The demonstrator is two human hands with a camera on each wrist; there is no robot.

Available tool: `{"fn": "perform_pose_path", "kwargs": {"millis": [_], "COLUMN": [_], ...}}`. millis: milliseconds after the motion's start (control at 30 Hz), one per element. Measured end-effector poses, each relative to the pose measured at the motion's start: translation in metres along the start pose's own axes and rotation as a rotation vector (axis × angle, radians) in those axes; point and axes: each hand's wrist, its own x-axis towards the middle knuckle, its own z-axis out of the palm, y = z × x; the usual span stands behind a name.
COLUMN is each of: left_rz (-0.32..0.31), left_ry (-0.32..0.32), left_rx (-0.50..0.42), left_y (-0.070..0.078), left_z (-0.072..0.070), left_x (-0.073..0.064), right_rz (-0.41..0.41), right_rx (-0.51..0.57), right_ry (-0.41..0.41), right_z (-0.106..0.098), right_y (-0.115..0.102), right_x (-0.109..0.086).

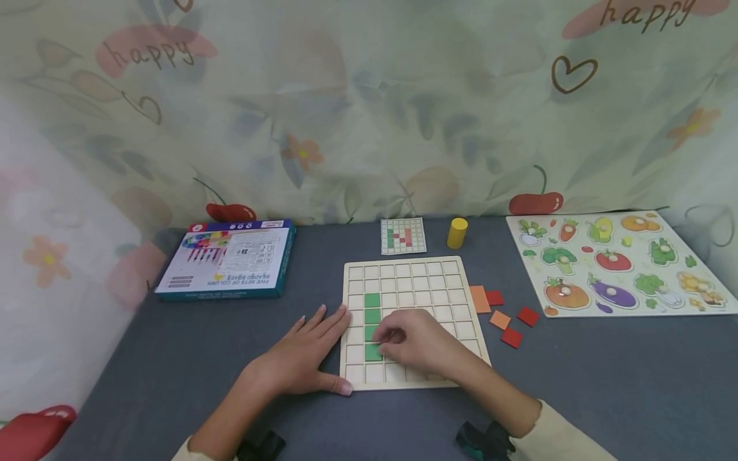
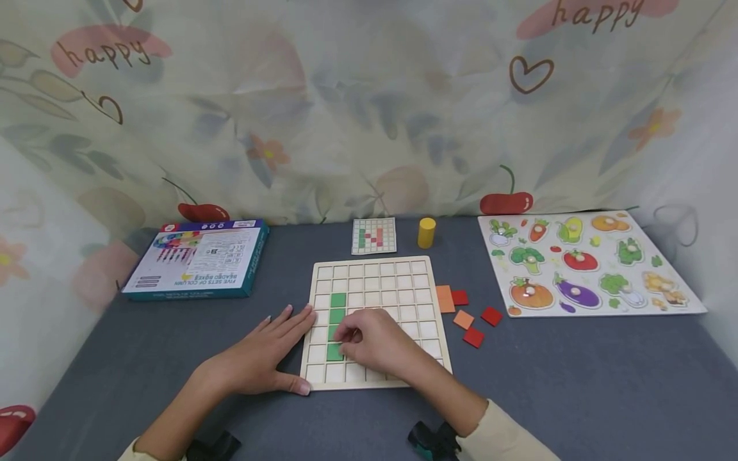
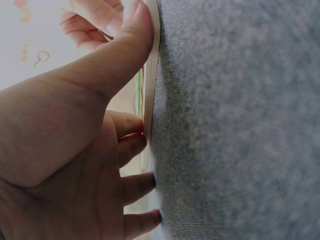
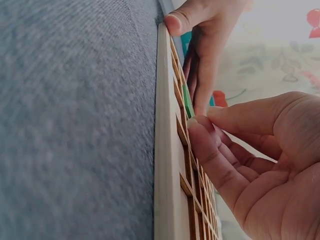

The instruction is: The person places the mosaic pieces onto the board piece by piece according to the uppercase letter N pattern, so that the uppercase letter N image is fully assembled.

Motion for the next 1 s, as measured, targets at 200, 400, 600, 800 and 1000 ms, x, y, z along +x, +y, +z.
{"fn": "perform_pose_path", "kwargs": {"millis": [200, 400, 600, 800, 1000], "left_rz": [0.002, -0.006, -0.003, -0.004, -0.008], "left_ry": [0.003, 0.0, 0.001, 0.001, -0.005], "left_rx": [0.0, 0.001, 0.011, 0.007, 0.006], "left_y": [0.0, 0.0, -0.001, 0.0, 0.0], "left_z": [0.0, 0.001, 0.002, 0.001, 0.001], "left_x": [0.0, 0.0, 0.001, 0.0, 0.0], "right_rz": [0.01, 0.041, 0.097, 0.143, 0.194], "right_rx": [-0.01, -0.032, -0.024, -0.026, -0.047], "right_ry": [-0.01, 0.024, 0.08, 0.142, 0.175], "right_z": [-0.01, -0.027, -0.046, -0.069, -0.094], "right_y": [0.004, 0.011, 0.026, 0.041, 0.053], "right_x": [-0.006, -0.015, -0.029, -0.043, -0.058]}}
